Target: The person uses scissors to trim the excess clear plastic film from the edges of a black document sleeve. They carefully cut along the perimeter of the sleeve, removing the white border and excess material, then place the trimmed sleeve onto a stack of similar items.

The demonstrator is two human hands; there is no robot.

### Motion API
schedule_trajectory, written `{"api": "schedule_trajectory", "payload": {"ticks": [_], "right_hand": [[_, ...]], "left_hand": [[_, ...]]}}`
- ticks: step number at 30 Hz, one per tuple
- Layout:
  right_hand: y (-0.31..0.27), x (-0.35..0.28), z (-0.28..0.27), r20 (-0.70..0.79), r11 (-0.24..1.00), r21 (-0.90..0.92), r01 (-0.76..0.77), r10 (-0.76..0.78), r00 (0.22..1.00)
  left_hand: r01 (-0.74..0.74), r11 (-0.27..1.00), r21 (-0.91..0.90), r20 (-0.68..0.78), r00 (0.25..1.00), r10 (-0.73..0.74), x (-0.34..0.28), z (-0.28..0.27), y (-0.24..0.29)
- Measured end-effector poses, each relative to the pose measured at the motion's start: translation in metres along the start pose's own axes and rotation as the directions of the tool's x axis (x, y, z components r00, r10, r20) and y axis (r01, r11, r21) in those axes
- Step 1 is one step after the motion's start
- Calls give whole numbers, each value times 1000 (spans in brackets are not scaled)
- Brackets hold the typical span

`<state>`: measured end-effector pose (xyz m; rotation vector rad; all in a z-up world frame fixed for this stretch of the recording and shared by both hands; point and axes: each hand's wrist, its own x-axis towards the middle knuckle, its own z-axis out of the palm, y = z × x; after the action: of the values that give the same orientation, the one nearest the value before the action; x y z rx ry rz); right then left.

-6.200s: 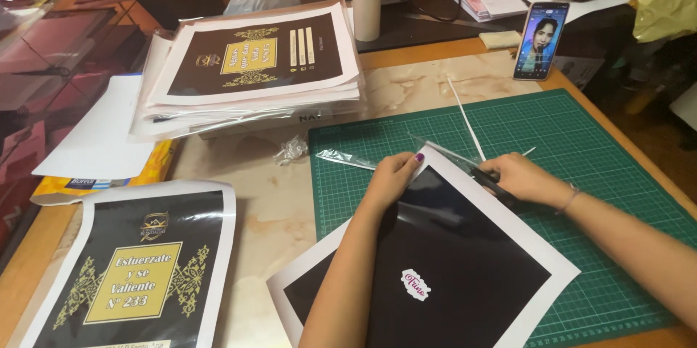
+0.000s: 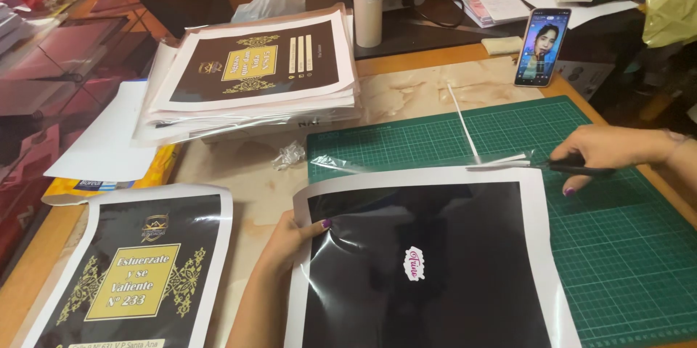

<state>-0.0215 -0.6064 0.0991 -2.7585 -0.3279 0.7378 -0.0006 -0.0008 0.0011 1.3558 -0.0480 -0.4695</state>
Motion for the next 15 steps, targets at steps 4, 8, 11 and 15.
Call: {"api": "schedule_trajectory", "payload": {"ticks": [4, 8, 11, 15], "right_hand": [[-16, -3, -2, -30, 982, -182, -38, 34, 999], [-45, 1, -4, 39, 985, -158, -63, 70, 997], [-84, 0, -6, 83, 983, -165, -87, 101, 991], [-82, 9, -1, -7, 989, -131, -72, 71, 997]], "left_hand": [[6, 1000, 15, -5, 1000, -6, 2, -2, -2], [-4, 1000, 13, 15, 1000, 4, 5, -1, -5], [-18, 1000, -8, 36, 999, 18, 6, -2, -9], [-1, 999, 43, -2, 1000, 1, 2, -3, -3]]}}
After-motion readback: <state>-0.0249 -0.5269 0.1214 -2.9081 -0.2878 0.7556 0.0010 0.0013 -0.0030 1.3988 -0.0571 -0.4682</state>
